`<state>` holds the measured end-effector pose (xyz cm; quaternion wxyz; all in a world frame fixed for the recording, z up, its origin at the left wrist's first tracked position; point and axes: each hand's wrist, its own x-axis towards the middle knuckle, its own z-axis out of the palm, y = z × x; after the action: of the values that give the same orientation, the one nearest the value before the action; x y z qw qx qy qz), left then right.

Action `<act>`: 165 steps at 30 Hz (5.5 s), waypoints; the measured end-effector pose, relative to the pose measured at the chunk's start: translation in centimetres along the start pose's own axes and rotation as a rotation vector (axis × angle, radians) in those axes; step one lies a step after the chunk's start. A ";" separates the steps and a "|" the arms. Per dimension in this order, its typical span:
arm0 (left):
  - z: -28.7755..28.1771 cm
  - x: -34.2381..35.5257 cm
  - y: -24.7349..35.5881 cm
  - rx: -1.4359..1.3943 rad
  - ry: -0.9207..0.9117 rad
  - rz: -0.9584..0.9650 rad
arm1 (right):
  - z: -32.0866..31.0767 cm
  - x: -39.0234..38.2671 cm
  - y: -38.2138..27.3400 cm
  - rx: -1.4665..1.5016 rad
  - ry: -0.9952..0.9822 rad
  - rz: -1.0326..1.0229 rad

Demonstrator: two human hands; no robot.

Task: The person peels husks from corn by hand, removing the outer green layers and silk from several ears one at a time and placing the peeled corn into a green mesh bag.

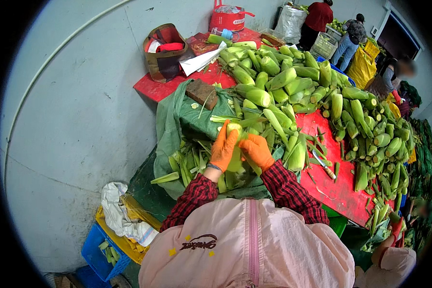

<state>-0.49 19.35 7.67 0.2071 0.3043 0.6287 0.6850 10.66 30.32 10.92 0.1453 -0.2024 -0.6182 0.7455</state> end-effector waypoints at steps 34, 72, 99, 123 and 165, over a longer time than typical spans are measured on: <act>-3.3 4.6 -0.7 -0.739 0.057 -0.190 | 2.6 -0.5 0.5 -0.231 0.057 -0.187; 5.5 5.3 -5.8 -0.045 -0.202 -0.200 | -34.3 -23.8 5.3 -0.259 1.264 -0.219; 15.3 4.4 0.1 0.061 -0.552 0.024 | -33.2 -19.4 -5.5 -0.891 1.158 -0.073; 2.2 -0.8 6.9 0.290 -0.313 0.219 | -3.3 -4.6 -7.4 -0.092 0.000 -0.023; 3.2 -1.0 6.9 0.362 -0.252 0.316 | -3.8 -4.9 -7.5 0.026 0.004 -0.019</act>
<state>3.10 20.22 14.43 0.1166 0.5134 0.6549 0.5422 16.55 32.72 18.31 0.1561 -0.1960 -0.6099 0.7518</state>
